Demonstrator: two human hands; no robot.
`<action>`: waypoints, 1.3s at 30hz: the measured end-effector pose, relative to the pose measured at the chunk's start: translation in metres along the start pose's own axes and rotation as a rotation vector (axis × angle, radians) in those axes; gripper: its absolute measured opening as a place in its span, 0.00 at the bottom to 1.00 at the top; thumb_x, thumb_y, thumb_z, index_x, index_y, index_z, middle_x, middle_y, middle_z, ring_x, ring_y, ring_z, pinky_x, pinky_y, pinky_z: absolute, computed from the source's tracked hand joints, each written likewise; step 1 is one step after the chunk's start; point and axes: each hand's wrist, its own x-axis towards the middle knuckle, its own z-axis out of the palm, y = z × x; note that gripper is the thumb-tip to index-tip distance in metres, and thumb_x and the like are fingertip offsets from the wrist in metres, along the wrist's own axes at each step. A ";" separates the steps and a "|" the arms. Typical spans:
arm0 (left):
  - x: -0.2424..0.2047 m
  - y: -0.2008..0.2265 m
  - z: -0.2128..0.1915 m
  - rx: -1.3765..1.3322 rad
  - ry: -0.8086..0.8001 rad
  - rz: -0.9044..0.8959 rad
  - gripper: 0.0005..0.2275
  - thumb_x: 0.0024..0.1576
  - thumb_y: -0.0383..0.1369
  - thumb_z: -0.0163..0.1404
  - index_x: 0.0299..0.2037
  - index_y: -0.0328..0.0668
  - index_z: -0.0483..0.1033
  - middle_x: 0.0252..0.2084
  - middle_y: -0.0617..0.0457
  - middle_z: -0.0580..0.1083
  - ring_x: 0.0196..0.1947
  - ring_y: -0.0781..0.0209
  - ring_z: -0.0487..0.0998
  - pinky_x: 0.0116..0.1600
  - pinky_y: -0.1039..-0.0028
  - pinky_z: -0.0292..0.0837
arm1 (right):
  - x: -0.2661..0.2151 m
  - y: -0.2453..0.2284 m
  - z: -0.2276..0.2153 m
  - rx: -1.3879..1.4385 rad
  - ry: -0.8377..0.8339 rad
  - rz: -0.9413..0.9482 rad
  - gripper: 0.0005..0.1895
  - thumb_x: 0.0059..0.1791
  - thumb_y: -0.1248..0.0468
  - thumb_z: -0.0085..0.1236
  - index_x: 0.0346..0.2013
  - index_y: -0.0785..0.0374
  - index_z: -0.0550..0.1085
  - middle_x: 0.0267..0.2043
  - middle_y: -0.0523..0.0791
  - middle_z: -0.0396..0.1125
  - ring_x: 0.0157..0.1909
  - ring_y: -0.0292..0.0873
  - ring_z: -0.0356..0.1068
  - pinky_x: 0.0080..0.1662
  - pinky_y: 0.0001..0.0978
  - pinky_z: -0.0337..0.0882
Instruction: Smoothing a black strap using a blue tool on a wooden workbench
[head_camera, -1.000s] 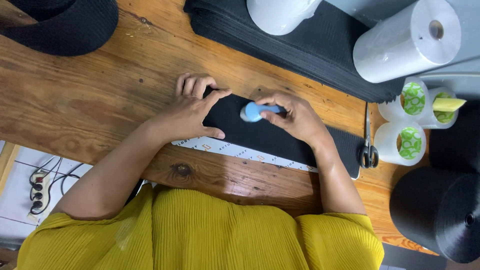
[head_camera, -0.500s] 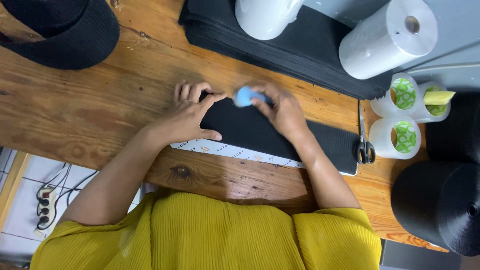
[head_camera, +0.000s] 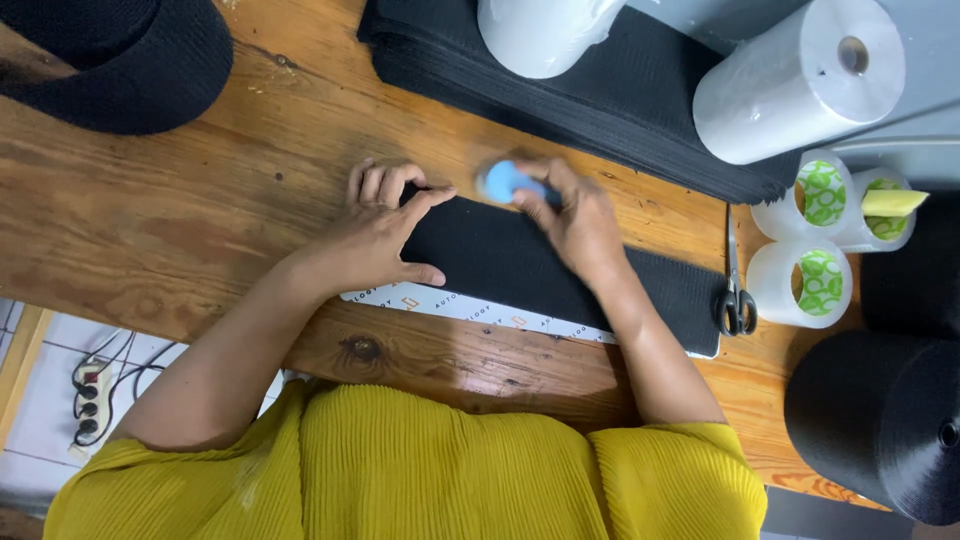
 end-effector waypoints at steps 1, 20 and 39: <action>0.001 0.001 -0.002 0.002 -0.002 0.004 0.43 0.45 0.66 0.56 0.63 0.45 0.62 0.58 0.46 0.53 0.61 0.38 0.51 0.70 0.42 0.28 | -0.002 -0.009 0.004 -0.001 0.005 0.002 0.12 0.52 0.53 0.64 0.45 0.52 0.75 0.36 0.47 0.74 0.43 0.55 0.75 0.50 0.49 0.73; 0.000 0.001 0.005 0.025 0.007 -0.040 0.43 0.44 0.67 0.56 0.64 0.47 0.62 0.57 0.46 0.54 0.60 0.39 0.52 0.70 0.44 0.28 | -0.003 -0.005 -0.033 0.172 -0.386 0.076 0.12 0.50 0.59 0.64 0.49 0.53 0.78 0.38 0.53 0.75 0.42 0.58 0.75 0.42 0.49 0.76; -0.001 -0.002 0.008 0.017 0.049 -0.003 0.43 0.44 0.68 0.54 0.63 0.48 0.62 0.56 0.47 0.54 0.59 0.41 0.52 0.69 0.44 0.29 | -0.011 -0.039 -0.043 0.115 -0.586 0.093 0.15 0.49 0.58 0.63 0.51 0.50 0.78 0.41 0.57 0.76 0.38 0.57 0.76 0.42 0.47 0.77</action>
